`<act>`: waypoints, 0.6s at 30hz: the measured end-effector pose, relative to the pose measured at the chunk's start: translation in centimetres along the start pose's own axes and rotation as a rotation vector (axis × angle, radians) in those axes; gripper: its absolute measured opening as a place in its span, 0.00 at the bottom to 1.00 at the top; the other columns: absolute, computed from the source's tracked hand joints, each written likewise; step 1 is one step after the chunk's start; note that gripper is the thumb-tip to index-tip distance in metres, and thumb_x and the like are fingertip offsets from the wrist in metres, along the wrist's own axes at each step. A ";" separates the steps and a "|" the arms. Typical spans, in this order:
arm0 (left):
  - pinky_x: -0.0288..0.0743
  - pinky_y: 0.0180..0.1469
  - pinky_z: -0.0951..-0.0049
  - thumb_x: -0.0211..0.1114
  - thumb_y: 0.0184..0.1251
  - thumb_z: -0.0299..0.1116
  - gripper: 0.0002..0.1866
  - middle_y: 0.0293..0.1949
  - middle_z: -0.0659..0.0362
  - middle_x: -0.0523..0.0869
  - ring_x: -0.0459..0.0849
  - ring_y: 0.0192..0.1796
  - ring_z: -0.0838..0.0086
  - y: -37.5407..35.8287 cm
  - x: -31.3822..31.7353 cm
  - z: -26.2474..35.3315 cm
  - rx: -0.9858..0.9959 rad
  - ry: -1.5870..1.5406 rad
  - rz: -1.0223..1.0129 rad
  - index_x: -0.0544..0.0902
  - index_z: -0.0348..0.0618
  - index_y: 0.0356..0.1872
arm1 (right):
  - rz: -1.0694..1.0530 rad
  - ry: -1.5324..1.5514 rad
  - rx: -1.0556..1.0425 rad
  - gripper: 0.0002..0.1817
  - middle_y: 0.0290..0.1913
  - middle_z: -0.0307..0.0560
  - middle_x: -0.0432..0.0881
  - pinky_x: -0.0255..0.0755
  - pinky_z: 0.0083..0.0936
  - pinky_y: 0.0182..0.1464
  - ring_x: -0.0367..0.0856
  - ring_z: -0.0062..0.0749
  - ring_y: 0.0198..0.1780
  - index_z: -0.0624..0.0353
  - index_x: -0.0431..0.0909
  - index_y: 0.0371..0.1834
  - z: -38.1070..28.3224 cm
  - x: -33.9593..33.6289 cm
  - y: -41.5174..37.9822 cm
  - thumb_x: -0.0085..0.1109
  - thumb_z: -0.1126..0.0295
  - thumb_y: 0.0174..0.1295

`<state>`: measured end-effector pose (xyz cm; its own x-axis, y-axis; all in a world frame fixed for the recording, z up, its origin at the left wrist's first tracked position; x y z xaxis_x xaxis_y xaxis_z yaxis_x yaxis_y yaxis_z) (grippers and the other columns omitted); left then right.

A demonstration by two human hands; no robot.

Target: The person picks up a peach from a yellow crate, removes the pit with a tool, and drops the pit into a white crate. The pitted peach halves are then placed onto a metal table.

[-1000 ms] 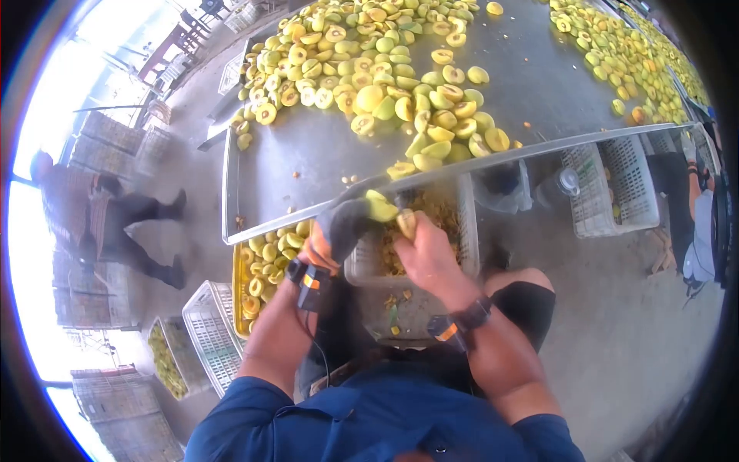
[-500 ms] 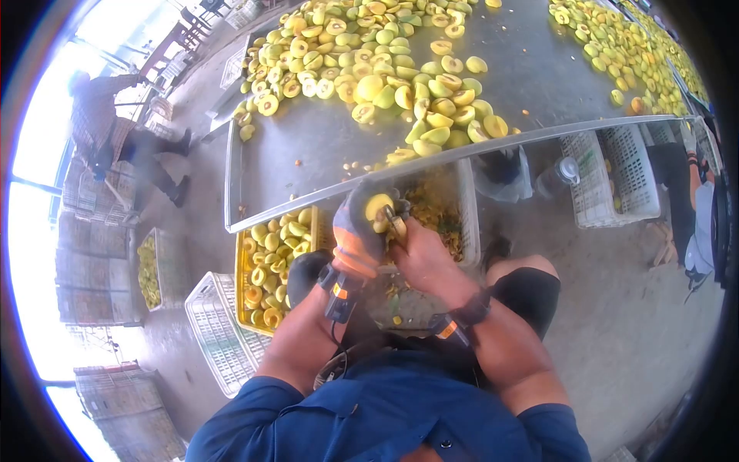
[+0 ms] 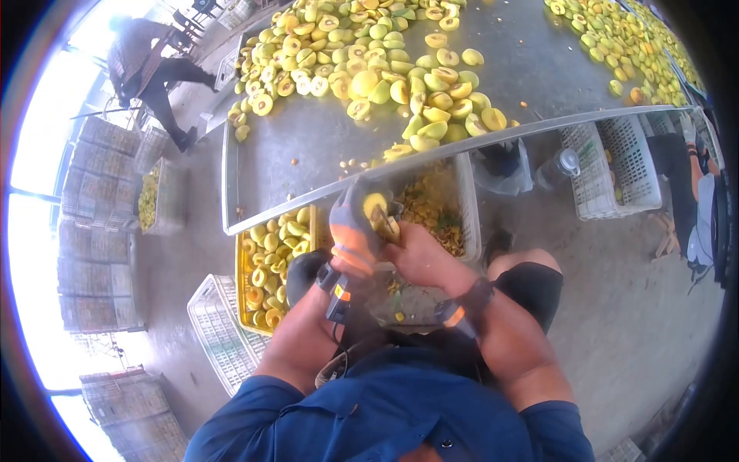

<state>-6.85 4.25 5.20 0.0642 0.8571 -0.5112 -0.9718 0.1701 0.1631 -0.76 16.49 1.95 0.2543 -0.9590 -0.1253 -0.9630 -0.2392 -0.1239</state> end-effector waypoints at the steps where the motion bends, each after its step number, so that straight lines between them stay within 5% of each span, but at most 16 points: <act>1: 0.86 0.51 0.70 0.65 0.79 0.29 0.15 0.49 0.51 0.92 0.91 0.49 0.69 -0.1 0.0 -0.1 -0.002 -0.051 -0.011 0.83 0.32 0.60 | -0.054 0.057 0.000 0.15 0.44 0.76 0.85 0.78 0.56 0.54 0.84 0.75 0.51 0.72 0.78 0.49 -0.2 0.0 0.2 0.59 0.69 0.68; 5: 0.85 0.51 0.72 0.63 0.80 0.26 0.14 0.50 0.51 0.92 0.90 0.48 0.70 -0.5 -0.8 1.5 0.059 -0.066 0.044 0.83 0.31 0.60 | 0.004 -0.031 0.027 0.16 0.43 0.73 0.86 0.78 0.52 0.52 0.86 0.70 0.49 0.70 0.80 0.51 0.2 -0.5 0.2 0.59 0.68 0.68; 8: 0.85 0.51 0.73 0.61 0.79 0.23 0.13 0.50 0.53 0.92 0.90 0.48 0.71 -1.1 -0.6 -0.7 0.001 -0.021 0.145 0.84 0.32 0.59 | 0.022 -0.187 0.064 0.15 0.43 0.58 0.89 0.79 0.38 0.51 0.88 0.45 0.45 0.68 0.84 0.52 0.7 0.3 0.0 0.62 0.66 0.72; 11: 0.84 0.50 0.73 0.60 0.78 0.20 0.13 0.49 0.54 0.92 0.89 0.47 0.72 -0.8 -0.8 -1.7 -0.084 0.076 0.143 0.85 0.33 0.57 | -0.180 0.178 0.005 0.15 0.43 0.56 0.90 0.78 0.37 0.51 0.87 0.42 0.45 0.68 0.85 0.52 0.5 1.6 0.4 0.61 0.66 0.73; 14: 0.84 0.50 0.73 0.61 0.74 0.18 0.13 0.47 0.55 0.92 0.90 0.46 0.72 -0.6 -1.1 -0.7 -0.112 0.054 0.128 0.86 0.34 0.56 | -0.200 0.137 0.028 0.14 0.44 0.57 0.90 0.78 0.37 0.51 0.87 0.42 0.44 0.68 0.84 0.52 0.6 1.7 0.2 0.62 0.67 0.73; 17: 0.85 0.50 0.70 0.65 0.67 0.17 0.15 0.46 0.52 0.93 0.91 0.46 0.66 -0.4 -0.9 -0.4 -0.007 0.205 0.167 0.87 0.34 0.54 | -0.155 0.123 0.049 0.15 0.40 0.70 0.87 0.78 0.48 0.50 0.89 0.62 0.46 0.70 0.84 0.47 0.9 1.8 0.2 0.60 0.67 0.67; 18: 0.85 0.51 0.69 0.66 0.65 0.17 0.17 0.46 0.51 0.93 0.92 0.46 0.63 -0.4 -0.8 0.0 0.031 0.259 0.166 0.87 0.34 0.54 | -0.103 0.068 0.057 0.15 0.41 0.66 0.88 0.78 0.46 0.51 0.88 0.56 0.45 0.69 0.84 0.48 1.3 1.7 0.0 0.60 0.67 0.68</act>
<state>-6.55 3.51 5.59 -0.1591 0.7223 -0.6730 -0.9565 0.0560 0.2862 -0.18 15.08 0.44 0.3436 -0.9382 -0.0422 -0.9248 -0.3302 -0.1889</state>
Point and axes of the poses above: each hand's wrist, its own y-axis towards the middle knuckle, its own x-axis out of the palm, z = x × y, the point moved 7 cm from there along y, towards the middle knuckle
